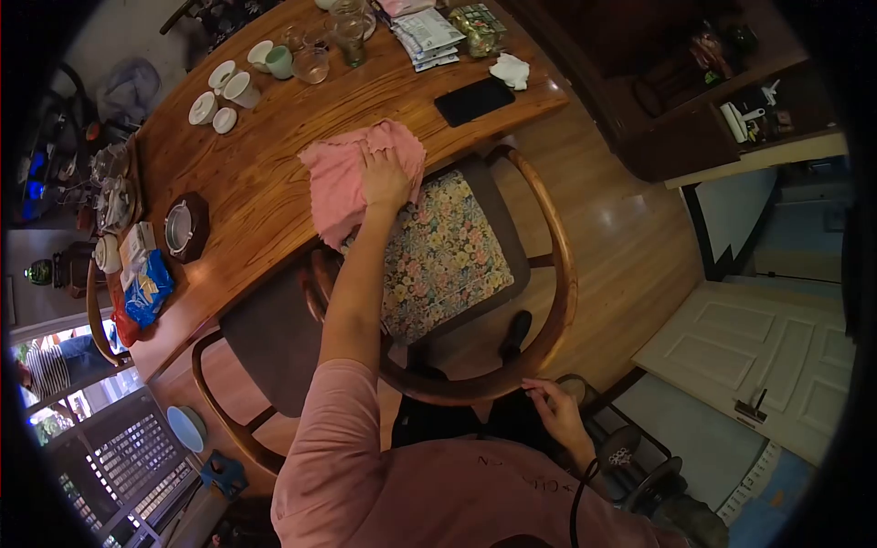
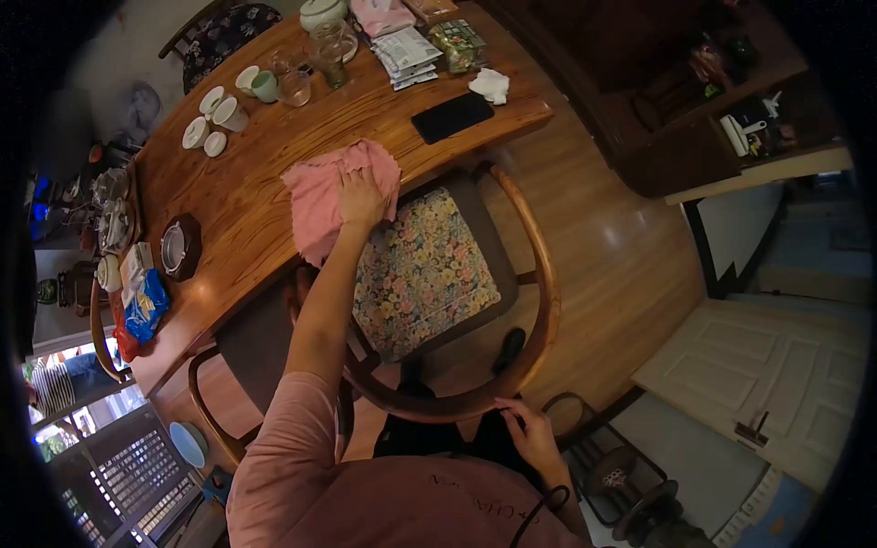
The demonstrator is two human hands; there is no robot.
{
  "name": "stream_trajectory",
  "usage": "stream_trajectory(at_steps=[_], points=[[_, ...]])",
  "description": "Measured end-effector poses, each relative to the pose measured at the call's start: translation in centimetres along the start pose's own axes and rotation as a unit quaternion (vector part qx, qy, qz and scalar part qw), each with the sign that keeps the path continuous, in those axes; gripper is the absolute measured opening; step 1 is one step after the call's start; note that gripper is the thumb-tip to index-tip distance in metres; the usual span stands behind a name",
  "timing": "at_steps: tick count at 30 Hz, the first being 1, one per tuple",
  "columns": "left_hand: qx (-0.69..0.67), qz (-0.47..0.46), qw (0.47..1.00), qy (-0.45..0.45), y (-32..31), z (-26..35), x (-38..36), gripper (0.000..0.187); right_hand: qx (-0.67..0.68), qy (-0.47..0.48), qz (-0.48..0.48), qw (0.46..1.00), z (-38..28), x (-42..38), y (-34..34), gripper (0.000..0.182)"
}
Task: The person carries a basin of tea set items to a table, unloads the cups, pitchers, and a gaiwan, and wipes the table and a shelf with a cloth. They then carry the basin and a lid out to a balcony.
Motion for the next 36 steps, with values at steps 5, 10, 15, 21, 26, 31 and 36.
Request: stream_trajectory(at_steps=[5, 10, 15, 21, 26, 31, 36], points=[[-0.027, 0.031, 0.990, -0.133, 0.1, 0.9, 0.6, 0.067, -0.037, 0.100, -0.043, 0.993, 2.1, 4.3, 6.7, 0.022], [0.066, 0.028, 0.997, -0.014, -4.7, 2.9, -3.1, 0.048, -0.028, 0.116, -0.036, 0.992, 5.5, 9.7, 17.5, 0.020], [0.012, -0.103, 0.954, 0.280, -0.7, 8.9, -1.8, 0.041, 0.028, 0.092, 0.012, 0.995, 8.9, 11.8, 29.7, 0.020], [-0.034, -0.103, 0.994, -0.019, 2.0, 11.2, -3.9, 0.034, -0.055, 0.122, 0.123, 0.983, 14.6, 15.4, 37.8, 0.020], [-0.196, -0.189, 0.952, 0.140, 14.5, 26.9, -2.4, 0.059, 0.069, 0.212, 0.105, 0.969, 13.1, 18.4, 36.5, 0.027], [-0.185, -0.232, 0.955, 0.007, 23.9, 38.8, -5.3, 0.048, 0.026, 0.372, 0.089, 0.924, 4.7, 16.1, 30.4, 0.066], [-0.520, -0.342, 0.782, 0.035, 28.7, 38.8, -8.4, 0.028, 0.087, 0.184, -0.263, 0.943, 4.7, 13.9, 23.5, 0.043]])
Point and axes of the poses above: each hand's wrist, its own x-axis towards the middle knuckle, its own y-axis out of the back of the hand, z = x × y, the point moved 2 cm from there along x, towards the middle knuckle, and after that the axes turned 9 degrees about z, right-handed, at the moved point
